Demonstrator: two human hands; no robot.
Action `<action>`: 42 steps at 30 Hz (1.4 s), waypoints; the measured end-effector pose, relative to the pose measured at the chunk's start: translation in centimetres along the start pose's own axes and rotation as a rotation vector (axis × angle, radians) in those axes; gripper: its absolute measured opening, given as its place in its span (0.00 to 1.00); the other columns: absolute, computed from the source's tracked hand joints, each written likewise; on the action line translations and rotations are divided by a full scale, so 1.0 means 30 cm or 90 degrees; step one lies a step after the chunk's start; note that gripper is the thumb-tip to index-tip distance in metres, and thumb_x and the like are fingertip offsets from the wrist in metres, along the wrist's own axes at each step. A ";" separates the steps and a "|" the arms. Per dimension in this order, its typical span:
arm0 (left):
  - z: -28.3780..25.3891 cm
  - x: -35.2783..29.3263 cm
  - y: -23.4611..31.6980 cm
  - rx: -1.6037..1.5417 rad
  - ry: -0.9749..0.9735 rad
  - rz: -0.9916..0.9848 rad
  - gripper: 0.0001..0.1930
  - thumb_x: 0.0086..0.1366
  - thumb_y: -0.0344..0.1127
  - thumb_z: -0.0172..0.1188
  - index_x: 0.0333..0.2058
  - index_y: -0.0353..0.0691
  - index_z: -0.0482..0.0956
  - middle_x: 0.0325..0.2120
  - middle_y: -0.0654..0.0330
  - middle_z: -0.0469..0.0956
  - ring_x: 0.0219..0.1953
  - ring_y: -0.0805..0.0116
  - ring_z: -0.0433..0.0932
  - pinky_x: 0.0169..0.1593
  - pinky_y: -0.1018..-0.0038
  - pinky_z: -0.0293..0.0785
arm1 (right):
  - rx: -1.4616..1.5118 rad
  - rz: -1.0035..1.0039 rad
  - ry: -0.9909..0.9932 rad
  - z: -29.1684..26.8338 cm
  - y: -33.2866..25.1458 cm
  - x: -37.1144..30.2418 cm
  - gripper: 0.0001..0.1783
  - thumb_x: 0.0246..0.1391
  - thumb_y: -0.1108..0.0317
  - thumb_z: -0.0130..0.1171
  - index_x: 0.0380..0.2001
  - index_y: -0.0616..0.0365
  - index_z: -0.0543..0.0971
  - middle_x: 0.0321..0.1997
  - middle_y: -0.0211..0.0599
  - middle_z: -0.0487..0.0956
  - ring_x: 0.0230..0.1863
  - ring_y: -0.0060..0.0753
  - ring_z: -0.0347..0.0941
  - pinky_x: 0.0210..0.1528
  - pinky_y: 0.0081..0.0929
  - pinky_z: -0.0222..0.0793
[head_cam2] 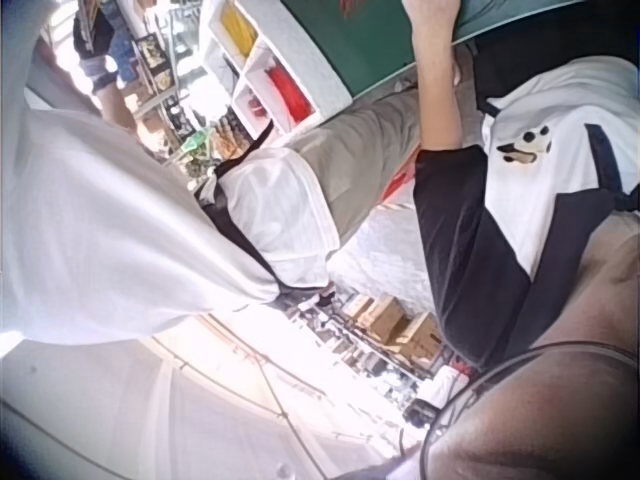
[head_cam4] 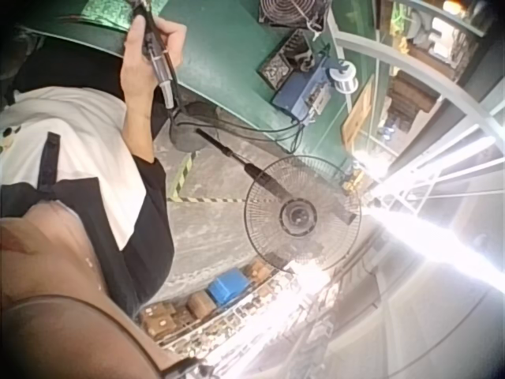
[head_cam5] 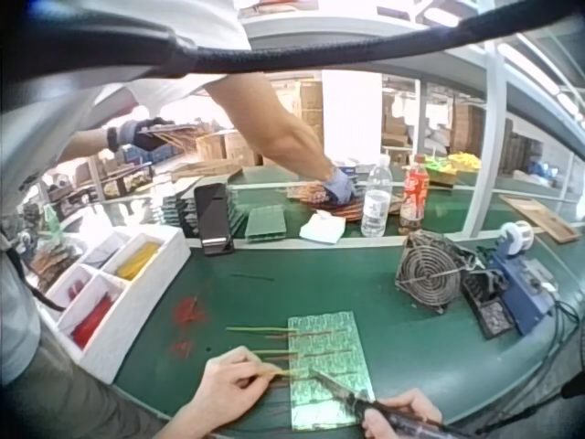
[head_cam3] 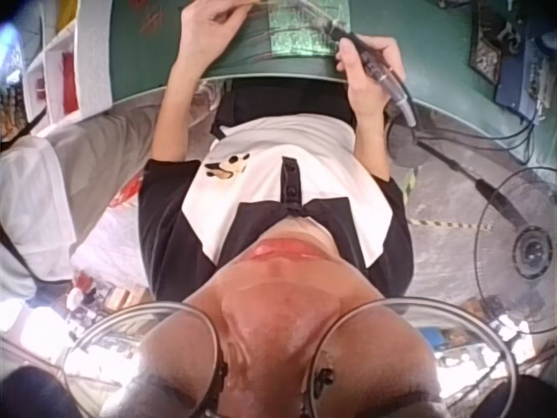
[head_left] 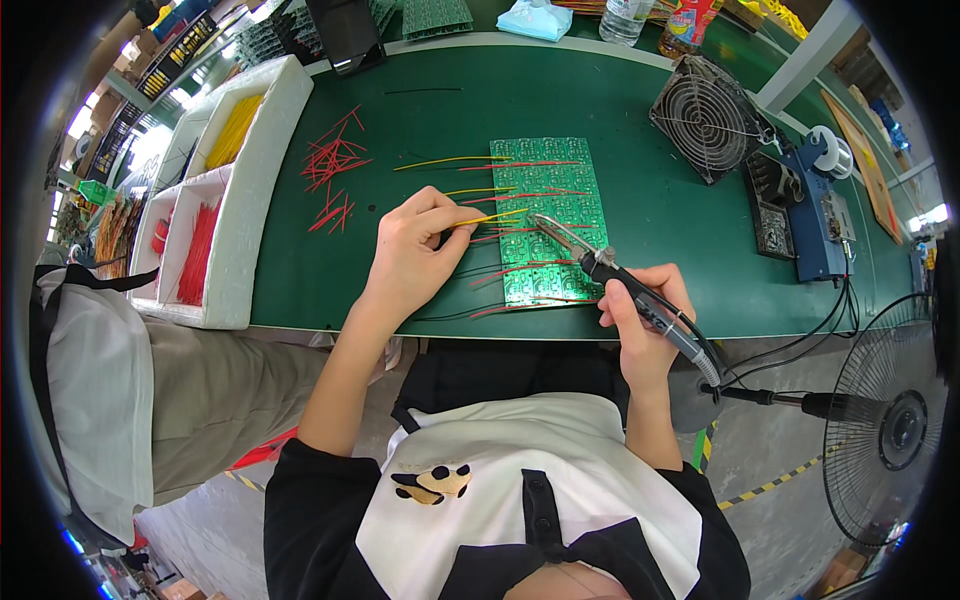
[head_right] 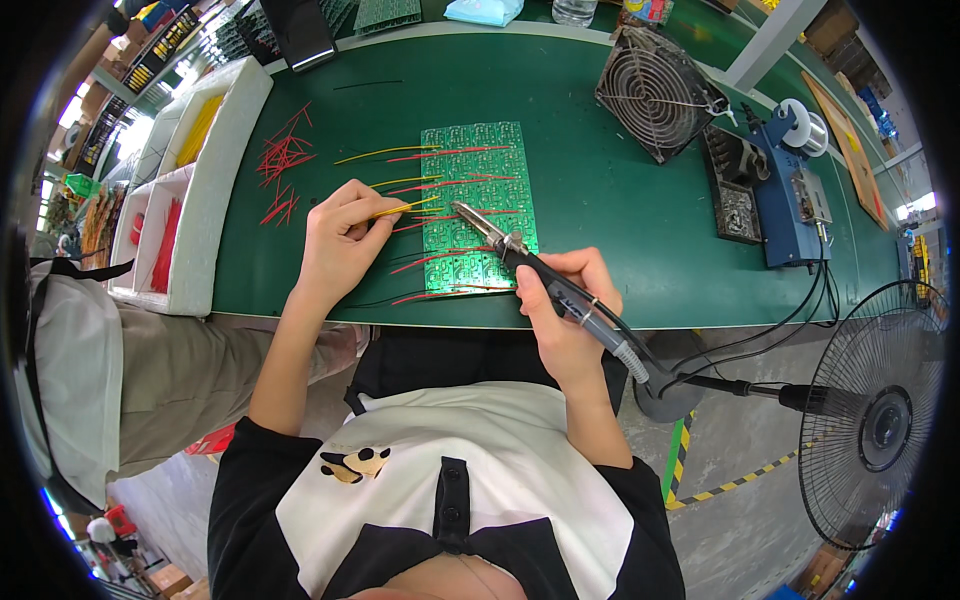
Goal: The person takes wires from a sorting box and solders them onto a circuit board using a soldering iron.
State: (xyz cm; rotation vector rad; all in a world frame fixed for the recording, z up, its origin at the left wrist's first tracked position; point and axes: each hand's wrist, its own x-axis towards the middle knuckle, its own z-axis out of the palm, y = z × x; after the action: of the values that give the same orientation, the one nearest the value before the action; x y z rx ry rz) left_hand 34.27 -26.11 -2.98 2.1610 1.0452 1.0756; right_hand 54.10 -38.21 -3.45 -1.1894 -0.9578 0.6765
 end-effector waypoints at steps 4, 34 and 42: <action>0.000 -0.001 -0.004 0.000 0.003 0.003 0.08 0.48 0.21 0.57 0.28 0.37 0.80 0.19 0.64 0.69 0.14 0.79 0.59 0.17 0.81 0.55 | -0.012 0.008 -0.004 0.002 -0.003 -0.001 0.09 0.46 0.74 0.61 0.27 0.63 0.70 0.20 0.32 0.75 0.18 0.13 0.68 0.20 0.10 0.63; 0.000 -0.001 0.014 -0.003 -0.003 -0.002 0.08 0.49 0.20 0.56 0.30 0.35 0.80 0.21 0.64 0.70 0.15 0.82 0.57 0.18 0.83 0.53 | -0.039 -0.102 0.214 -0.179 -0.016 0.071 0.09 0.50 0.70 0.58 0.27 0.62 0.69 0.17 0.36 0.73 0.15 0.19 0.65 0.19 0.13 0.61; -0.011 0.008 0.010 0.004 0.018 0.070 0.05 0.54 0.22 0.54 0.30 0.34 0.77 0.24 0.59 0.72 0.18 0.69 0.68 0.23 0.76 0.65 | 0.002 -0.203 0.414 -0.197 0.025 0.083 0.09 0.51 0.71 0.56 0.28 0.61 0.67 0.18 0.34 0.72 0.16 0.18 0.65 0.20 0.13 0.62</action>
State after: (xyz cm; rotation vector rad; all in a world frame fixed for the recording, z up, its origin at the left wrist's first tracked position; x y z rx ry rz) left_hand 34.22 -26.05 -2.49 2.2367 0.9528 1.1573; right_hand 60.52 -38.56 -4.02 -1.1146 -0.5680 0.0190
